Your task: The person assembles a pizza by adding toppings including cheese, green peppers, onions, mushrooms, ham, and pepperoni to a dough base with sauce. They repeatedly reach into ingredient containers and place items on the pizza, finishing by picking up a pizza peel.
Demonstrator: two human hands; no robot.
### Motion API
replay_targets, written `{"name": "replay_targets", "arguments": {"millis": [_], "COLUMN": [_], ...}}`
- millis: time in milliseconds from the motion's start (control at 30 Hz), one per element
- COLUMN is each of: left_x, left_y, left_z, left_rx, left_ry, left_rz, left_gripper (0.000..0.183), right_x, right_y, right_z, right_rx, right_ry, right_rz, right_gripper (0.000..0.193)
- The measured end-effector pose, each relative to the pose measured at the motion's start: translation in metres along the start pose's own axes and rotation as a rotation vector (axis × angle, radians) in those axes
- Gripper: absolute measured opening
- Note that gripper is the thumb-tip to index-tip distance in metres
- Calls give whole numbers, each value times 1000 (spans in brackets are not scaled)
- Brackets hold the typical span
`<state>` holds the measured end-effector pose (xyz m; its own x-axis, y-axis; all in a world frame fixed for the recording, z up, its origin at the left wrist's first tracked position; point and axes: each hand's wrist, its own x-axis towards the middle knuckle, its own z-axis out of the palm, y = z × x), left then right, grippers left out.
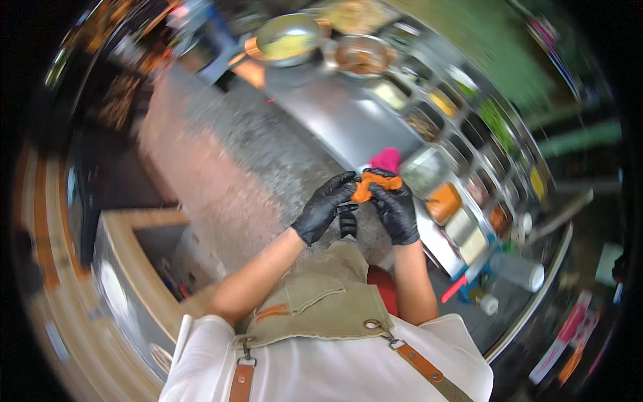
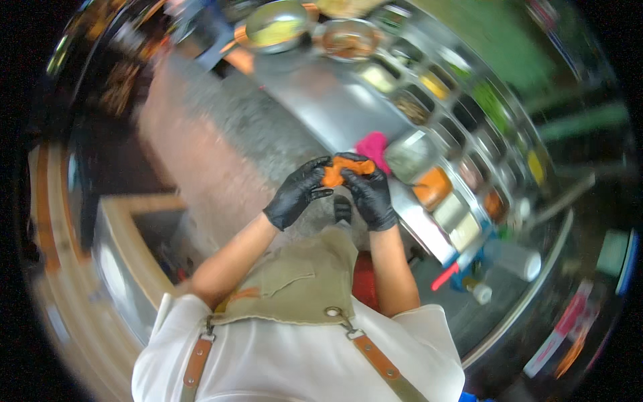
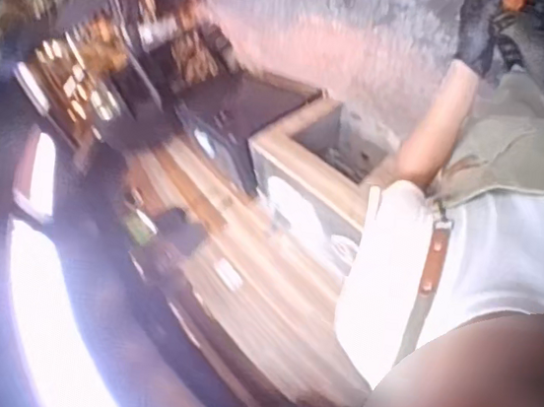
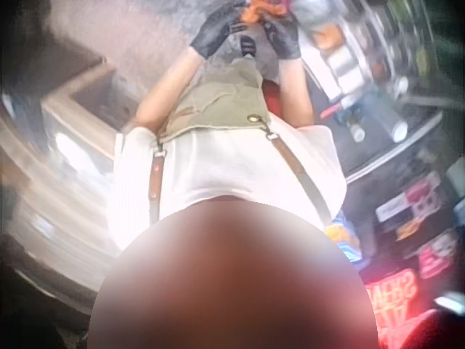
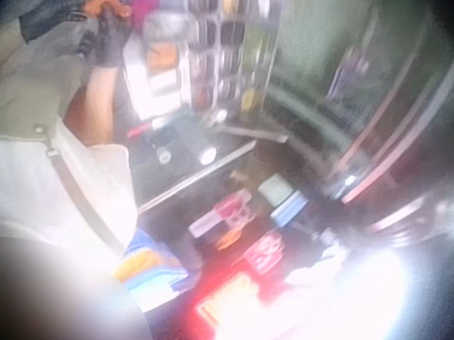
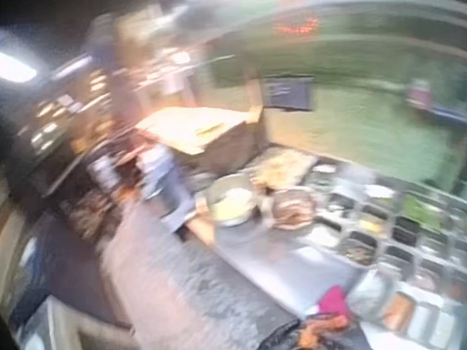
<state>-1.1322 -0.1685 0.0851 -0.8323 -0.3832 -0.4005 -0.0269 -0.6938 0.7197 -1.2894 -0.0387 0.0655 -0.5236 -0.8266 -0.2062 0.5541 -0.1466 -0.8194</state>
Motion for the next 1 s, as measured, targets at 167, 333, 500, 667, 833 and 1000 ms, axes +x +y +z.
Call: {"name": "replay_targets", "arguments": {"millis": [167,333,500,667,833,1000], "left_x": [-172,-375,-589,-744,-831,-898], "left_y": [42,35,6,-27,-64,-102], "left_z": [-129,-268,-353,-384,-411,-447], "left_rx": [-24,-34,143,630,773,752], "left_ry": [450,807,1286,1757,2043,2439], "left_rz": [226,667,922,826,634,425], "left_gripper": [39,33,35,39,45,54], "right_x": [-18,-80,-181,-300,-381,-445], "right_y": [109,236,366,460,534,622], "right_z": [203,403,582,700,781,838], "right_rx": [-119,63,-151,-80,-387,-508], "right_ry": [-321,-607,-928,-1309,-1602,-1630], "right_rz": [141,459,825,1301,1376,1571], "right_gripper": [34,39,43,38,32,30]}}
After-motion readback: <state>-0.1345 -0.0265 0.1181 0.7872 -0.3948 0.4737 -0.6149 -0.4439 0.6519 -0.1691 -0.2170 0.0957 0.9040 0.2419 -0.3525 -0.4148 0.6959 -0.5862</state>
